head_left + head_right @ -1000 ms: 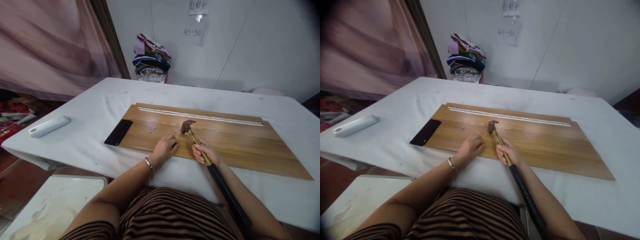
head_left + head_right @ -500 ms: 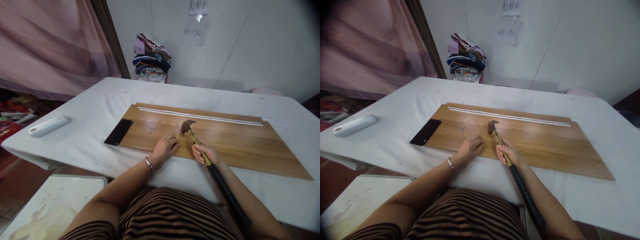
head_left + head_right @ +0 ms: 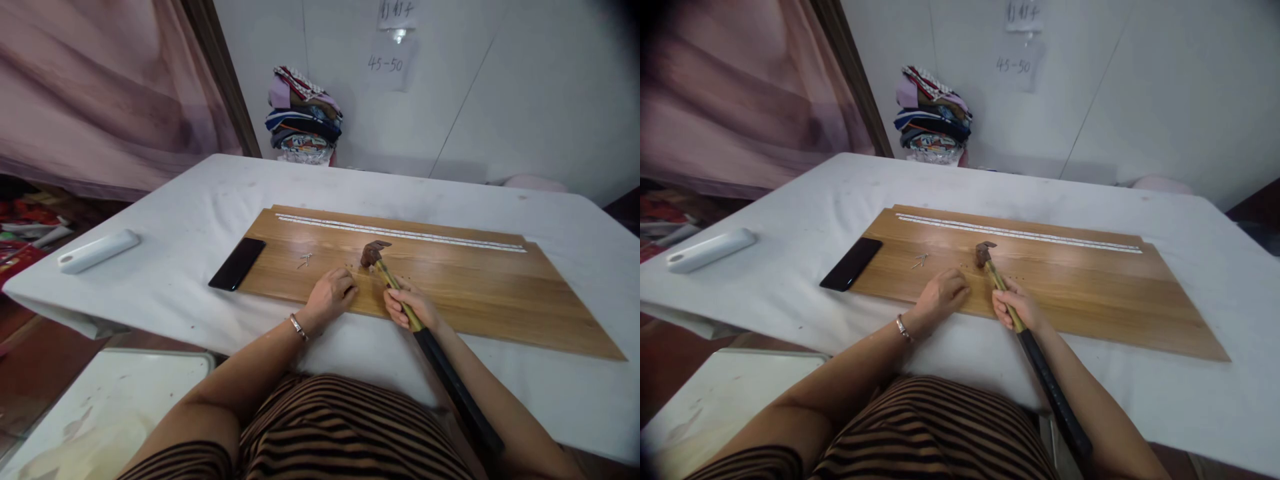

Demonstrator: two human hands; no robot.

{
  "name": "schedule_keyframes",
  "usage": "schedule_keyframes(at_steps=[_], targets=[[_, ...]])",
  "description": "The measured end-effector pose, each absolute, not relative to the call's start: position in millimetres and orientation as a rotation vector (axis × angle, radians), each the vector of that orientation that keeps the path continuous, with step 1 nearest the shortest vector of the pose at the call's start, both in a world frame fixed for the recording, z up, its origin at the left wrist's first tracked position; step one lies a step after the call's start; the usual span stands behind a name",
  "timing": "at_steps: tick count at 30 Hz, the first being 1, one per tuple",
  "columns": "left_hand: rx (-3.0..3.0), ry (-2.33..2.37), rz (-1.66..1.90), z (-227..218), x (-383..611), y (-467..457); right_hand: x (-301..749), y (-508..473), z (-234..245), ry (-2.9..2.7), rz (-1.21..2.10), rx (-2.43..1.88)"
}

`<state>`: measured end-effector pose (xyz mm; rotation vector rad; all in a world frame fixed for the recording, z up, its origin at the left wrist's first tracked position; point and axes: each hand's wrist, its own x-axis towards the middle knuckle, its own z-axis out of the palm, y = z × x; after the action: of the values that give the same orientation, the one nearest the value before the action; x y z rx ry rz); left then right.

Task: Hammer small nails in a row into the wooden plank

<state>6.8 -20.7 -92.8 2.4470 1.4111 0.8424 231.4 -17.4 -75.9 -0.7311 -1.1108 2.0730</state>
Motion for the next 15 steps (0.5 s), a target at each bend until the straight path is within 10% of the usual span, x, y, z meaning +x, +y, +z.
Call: schedule_keyframes(at_steps=[15], targets=[[2.443,1.406,0.854,-90.9,6.5,-21.9,231.5,-17.2,-74.3,-1.098,2.071,-0.711]])
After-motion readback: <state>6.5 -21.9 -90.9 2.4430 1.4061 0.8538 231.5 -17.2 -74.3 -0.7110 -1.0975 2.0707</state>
